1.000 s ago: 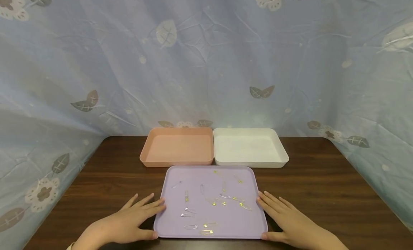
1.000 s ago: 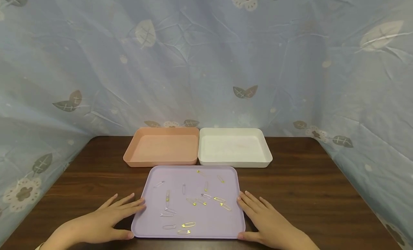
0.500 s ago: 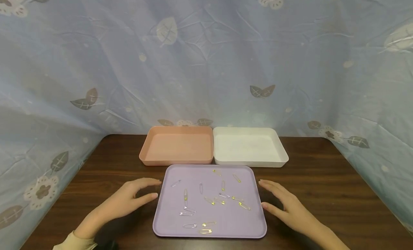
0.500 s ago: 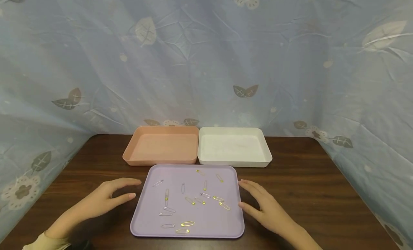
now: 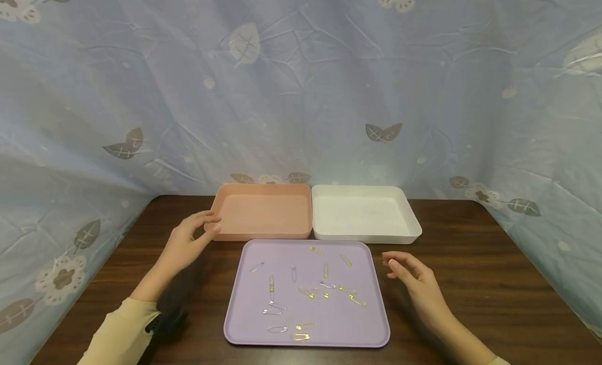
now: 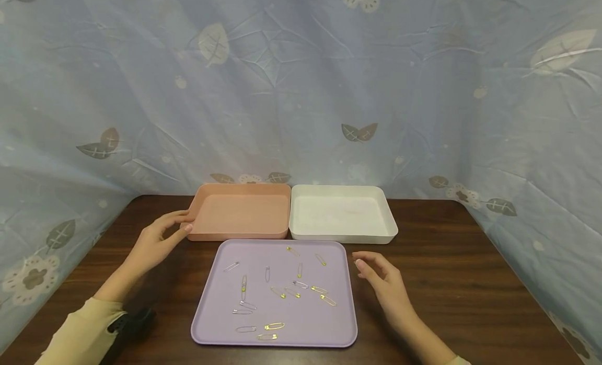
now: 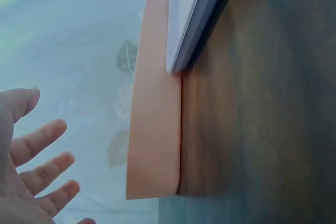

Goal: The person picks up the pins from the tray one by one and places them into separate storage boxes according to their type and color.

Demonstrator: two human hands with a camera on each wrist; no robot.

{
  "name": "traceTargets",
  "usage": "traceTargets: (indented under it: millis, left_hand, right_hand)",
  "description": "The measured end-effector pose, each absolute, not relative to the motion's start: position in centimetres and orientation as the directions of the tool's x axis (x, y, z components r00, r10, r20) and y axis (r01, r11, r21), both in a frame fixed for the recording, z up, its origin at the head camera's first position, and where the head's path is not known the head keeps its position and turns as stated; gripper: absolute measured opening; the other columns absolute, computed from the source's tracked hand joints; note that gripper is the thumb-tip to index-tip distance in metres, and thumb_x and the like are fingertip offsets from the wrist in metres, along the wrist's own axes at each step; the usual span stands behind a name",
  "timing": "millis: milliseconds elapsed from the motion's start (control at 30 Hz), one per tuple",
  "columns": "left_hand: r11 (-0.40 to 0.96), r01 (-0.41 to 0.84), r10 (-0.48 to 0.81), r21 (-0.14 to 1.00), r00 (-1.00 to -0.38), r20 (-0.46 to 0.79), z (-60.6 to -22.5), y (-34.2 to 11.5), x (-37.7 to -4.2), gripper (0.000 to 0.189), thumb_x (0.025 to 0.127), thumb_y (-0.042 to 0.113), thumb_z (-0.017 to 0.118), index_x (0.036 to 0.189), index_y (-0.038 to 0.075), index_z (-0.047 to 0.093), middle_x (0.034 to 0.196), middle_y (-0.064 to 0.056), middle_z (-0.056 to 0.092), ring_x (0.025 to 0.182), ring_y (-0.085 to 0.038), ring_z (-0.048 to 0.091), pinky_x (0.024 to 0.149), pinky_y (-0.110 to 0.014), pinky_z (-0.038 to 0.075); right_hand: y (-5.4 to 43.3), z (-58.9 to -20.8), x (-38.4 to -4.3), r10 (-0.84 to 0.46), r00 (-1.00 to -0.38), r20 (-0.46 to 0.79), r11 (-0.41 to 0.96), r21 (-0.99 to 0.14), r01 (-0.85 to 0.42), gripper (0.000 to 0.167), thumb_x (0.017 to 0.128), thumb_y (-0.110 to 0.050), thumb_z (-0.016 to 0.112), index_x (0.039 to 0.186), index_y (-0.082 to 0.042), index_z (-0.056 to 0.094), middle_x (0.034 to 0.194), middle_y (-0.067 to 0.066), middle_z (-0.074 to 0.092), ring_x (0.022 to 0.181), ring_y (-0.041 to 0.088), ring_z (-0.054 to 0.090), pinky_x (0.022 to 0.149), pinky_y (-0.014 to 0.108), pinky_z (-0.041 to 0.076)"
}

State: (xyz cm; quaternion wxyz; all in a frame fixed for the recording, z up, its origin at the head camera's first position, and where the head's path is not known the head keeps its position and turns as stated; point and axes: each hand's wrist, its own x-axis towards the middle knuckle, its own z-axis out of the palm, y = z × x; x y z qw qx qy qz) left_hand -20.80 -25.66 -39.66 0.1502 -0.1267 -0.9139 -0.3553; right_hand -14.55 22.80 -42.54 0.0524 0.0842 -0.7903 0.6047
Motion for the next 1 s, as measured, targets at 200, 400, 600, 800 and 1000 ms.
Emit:
traceTargets:
  millis: [200, 400, 600, 800, 1000]
  left_hand:
    - [0.729, 0.244, 0.123, 0.64, -0.966, 0.228, -40.1, -26.4, -23.8, 0.058, 0.097, 0.039, 0.056, 0.14, 0.001, 0.049, 0.155, -0.027, 0.03, 0.147, -0.048, 0.015, 0.111, -0.07, 0.018]
    - [0.756, 0.199, 0.172, 0.624, -0.98, 0.104, -40.5, -26.1, -26.2, 0.076, 0.099, 0.046, 0.049, 0.156, 0.006, 0.018, 0.161, -0.028, 0.008, 0.148, -0.049, -0.003, 0.108, -0.077, 0.007]
    - [0.855, 0.18, 0.184, 0.487, -0.982, 0.041, -40.9, -25.0, -27.6, 0.083, 0.097, 0.056, 0.044, 0.158, 0.021, 0.0, 0.165, -0.016, -0.002, 0.15, -0.043, -0.007, 0.105, -0.079, 0.003]
    - [0.901, 0.155, 0.176, 0.405, -0.984, -0.015, -41.6, -24.3, -27.6, 0.085, 0.096, 0.06, 0.043, 0.158, 0.018, 0.001, 0.164, -0.019, -0.003, 0.15, -0.042, -0.008, 0.107, -0.077, 0.0]
    - [0.934, 0.135, 0.149, 0.331, -0.989, -0.015, -42.3, -24.5, -27.5, 0.086, 0.094, 0.067, 0.038, 0.158, 0.016, 0.008, 0.164, -0.02, -0.002, 0.15, -0.042, -0.005, 0.109, -0.076, 0.0]
  right_hand:
    - [20.9, -42.8, -15.6, -0.071, -0.985, 0.16, 0.192, -0.966, -0.171, 0.033, 0.1, -0.019, 0.055, 0.119, 0.007, 0.058, 0.107, -0.013, 0.067, 0.097, 0.013, 0.06, 0.081, 0.022, 0.05]
    - [18.8, -42.5, -16.4, -0.081, -0.992, 0.098, 0.18, -0.977, -0.111, 0.028, 0.096, -0.023, 0.061, 0.116, -0.003, 0.063, 0.117, -0.003, 0.066, 0.101, 0.005, 0.058, 0.084, 0.027, 0.049]
    - [16.9, -41.8, -16.9, -0.055, -0.998, 0.04, 0.181, -0.982, -0.049, 0.033, 0.092, -0.026, 0.067, 0.116, -0.004, 0.065, 0.111, -0.012, 0.065, 0.1, 0.007, 0.056, 0.082, 0.027, 0.048]
    - [15.6, -41.4, -16.7, -0.029, -0.999, 0.019, 0.171, -0.985, -0.023, 0.032, 0.09, -0.026, 0.07, 0.113, -0.004, 0.067, 0.105, -0.006, 0.067, 0.094, 0.009, 0.056, 0.079, 0.025, 0.047]
    - [14.2, -41.6, -16.8, -0.027, -0.998, 0.056, 0.215, -0.975, -0.061, 0.026, 0.088, -0.023, 0.072, 0.107, -0.006, 0.07, 0.097, -0.009, 0.065, 0.092, 0.009, 0.055, 0.077, 0.023, 0.047]
